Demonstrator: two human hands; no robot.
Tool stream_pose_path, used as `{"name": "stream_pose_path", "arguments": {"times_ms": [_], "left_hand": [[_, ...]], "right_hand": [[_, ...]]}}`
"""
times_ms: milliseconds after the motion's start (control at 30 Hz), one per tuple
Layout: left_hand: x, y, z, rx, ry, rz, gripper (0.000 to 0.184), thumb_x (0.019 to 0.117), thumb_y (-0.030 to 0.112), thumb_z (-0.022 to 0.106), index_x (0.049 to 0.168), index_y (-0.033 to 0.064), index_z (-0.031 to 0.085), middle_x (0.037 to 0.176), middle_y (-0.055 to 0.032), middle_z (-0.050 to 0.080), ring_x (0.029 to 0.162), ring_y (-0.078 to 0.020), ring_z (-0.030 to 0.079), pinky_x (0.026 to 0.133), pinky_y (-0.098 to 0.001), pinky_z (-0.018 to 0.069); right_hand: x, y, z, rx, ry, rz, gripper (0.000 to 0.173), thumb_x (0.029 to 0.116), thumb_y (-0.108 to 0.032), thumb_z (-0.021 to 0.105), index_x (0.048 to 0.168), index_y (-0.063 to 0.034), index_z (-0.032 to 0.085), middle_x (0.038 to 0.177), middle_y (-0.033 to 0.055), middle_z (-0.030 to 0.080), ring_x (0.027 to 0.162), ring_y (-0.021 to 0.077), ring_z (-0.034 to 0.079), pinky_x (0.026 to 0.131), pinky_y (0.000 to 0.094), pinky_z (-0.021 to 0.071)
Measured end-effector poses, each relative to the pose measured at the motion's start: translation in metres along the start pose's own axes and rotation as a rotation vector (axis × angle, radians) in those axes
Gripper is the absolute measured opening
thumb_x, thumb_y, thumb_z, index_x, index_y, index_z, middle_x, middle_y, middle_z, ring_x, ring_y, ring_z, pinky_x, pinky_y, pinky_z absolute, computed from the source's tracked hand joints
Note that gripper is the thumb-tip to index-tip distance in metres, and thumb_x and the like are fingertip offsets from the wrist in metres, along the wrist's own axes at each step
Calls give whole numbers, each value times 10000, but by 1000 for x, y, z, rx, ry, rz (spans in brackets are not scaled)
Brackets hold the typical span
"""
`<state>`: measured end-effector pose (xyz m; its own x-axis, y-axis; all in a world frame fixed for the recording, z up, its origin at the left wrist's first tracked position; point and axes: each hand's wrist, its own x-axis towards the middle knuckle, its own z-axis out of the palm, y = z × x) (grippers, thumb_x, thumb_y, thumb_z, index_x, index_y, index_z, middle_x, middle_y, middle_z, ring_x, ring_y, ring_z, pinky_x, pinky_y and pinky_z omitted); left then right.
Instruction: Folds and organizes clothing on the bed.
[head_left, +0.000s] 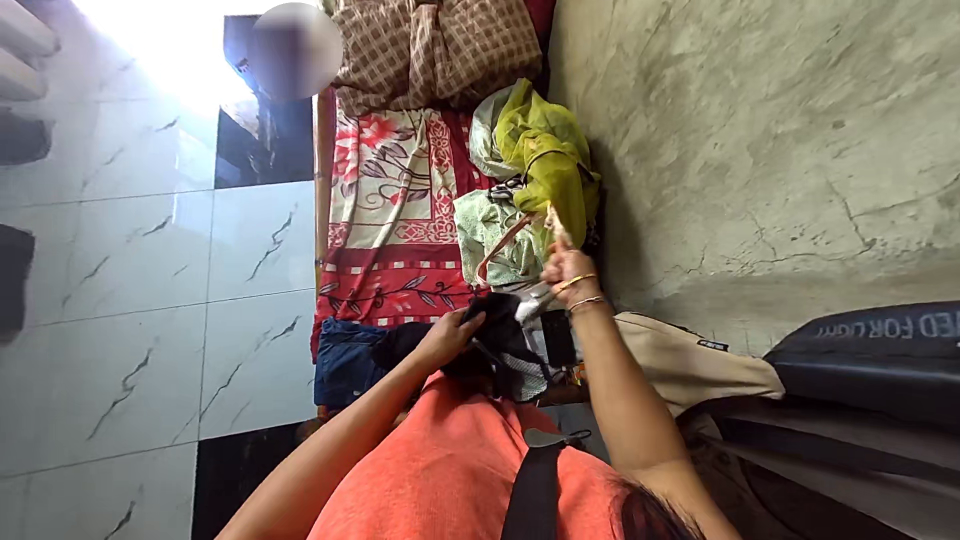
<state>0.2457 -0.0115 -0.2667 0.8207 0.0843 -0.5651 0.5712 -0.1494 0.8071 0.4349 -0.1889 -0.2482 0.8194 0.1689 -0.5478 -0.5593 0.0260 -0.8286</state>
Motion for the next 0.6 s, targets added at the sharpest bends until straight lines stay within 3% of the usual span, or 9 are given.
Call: {"name": "stream_pose_path", "arguments": {"times_ms": [33,67,133,200,267,300,367,500,600], "left_hand": [[-13,-16,-15,-5,63,-63,371,1100,341,474,1181,44,681,850,-51,649,679,-116,585,670,-343,529],[-28,-37,-32,-24,144,-127,381,1098,338,477,1175,27,682,890,-76,672,724,-138,613,711,-377,546],[-59,-70,-66,-58,295,-199,364,1106,304,463,1181,-2,645,858,-58,631,694,-114,577,687,-340,524],[-79,-84,-84,-66,384,-164,303,1104,269,461,1155,20,627,749,16,566,606,-55,532,620,-267,496],[-89,-88,-92,-47,415,-125,281,1093,255,497,1171,19,627,766,11,573,623,-56,543,644,-273,505],[-90,-88,-94,-37,433,-99,288,1084,251,515,1183,8,634,787,-6,591,645,-69,558,668,-297,516],[-95,-89,-94,-32,510,-33,271,1064,237,540,1152,4,648,781,-6,617,648,-62,587,668,-301,541],[-120,-87,-104,-108,698,20,261,1052,248,559,1144,12,625,824,28,638,706,-23,626,721,-265,570],[-143,-97,-117,-162,786,56,235,1034,227,580,1171,40,619,887,51,696,782,-20,683,780,-266,603]], "right_hand": [[18,-12,-29,-41,-20,-112,335,1103,-222,337,1300,-130,592,758,-72,534,475,20,373,450,207,356],[36,-29,-60,-20,12,-176,366,1109,-264,302,1267,-143,609,752,-71,585,468,6,398,442,190,368],[57,-65,-106,48,228,-201,327,1131,-368,311,991,-188,546,530,-133,392,401,-6,358,434,188,377],[68,-88,-127,-53,420,-212,314,1120,-406,376,989,-179,550,558,-117,383,427,14,408,462,201,428],[74,-94,-131,-333,460,-157,490,1098,-482,415,1320,-72,564,999,59,627,822,142,648,749,331,568],[78,-91,-130,-443,423,-121,642,1077,-524,438,1466,-13,471,1322,187,602,1147,272,618,961,462,507],[84,-75,-128,-643,433,-142,815,1016,-501,590,1533,79,342,1501,336,440,1391,449,445,1137,608,358],[66,-41,-102,-866,492,-231,726,955,-295,709,1521,49,412,1545,355,369,1449,485,361,1185,564,316],[54,6,-80,-989,267,-332,534,956,-193,679,1402,72,552,1491,362,438,1419,500,402,1185,594,328]]}}
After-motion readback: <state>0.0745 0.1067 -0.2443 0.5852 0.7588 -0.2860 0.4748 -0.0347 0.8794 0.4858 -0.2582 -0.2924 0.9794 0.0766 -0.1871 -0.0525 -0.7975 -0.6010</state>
